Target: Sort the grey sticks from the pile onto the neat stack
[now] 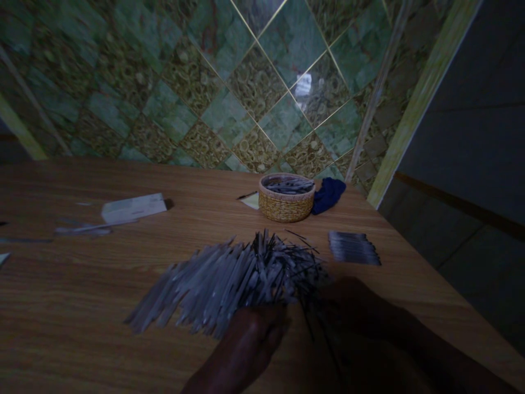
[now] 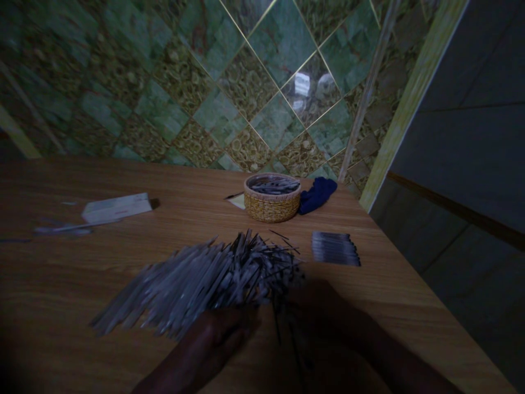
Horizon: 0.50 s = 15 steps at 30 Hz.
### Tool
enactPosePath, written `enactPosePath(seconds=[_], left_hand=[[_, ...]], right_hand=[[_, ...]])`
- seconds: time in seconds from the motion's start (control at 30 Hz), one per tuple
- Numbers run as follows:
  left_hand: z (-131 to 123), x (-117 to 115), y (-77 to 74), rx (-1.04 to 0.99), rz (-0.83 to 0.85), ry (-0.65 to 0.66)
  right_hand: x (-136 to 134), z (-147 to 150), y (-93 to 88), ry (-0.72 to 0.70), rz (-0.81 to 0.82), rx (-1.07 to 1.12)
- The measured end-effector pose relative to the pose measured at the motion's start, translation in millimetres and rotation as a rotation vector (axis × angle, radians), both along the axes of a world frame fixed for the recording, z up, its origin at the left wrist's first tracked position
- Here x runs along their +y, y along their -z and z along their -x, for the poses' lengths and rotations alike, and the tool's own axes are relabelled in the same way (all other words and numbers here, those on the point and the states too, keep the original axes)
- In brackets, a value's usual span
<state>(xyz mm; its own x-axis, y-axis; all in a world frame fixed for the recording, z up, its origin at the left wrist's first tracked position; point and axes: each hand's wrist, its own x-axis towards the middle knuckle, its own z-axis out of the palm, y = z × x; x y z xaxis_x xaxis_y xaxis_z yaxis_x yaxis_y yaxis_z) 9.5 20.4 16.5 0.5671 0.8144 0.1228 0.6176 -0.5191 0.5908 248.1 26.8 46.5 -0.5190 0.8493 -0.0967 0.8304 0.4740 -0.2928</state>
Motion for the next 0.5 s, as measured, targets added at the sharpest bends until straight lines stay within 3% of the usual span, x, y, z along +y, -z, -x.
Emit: enactPosePath(seconds=[0.23, 0.5], left_hand=[[-0.4, -0.9, -10.3, 0.091, 0.01, 0.039], [4.4, 2.6, -17.3, 0.109, -0.03, -0.07]], right_hand=[[-19.8, 5.5, 3.4, 0.032, 0.03, -0.059], [-30.4, 18.7, 0.1, 0.061, 0.058, -0.087]])
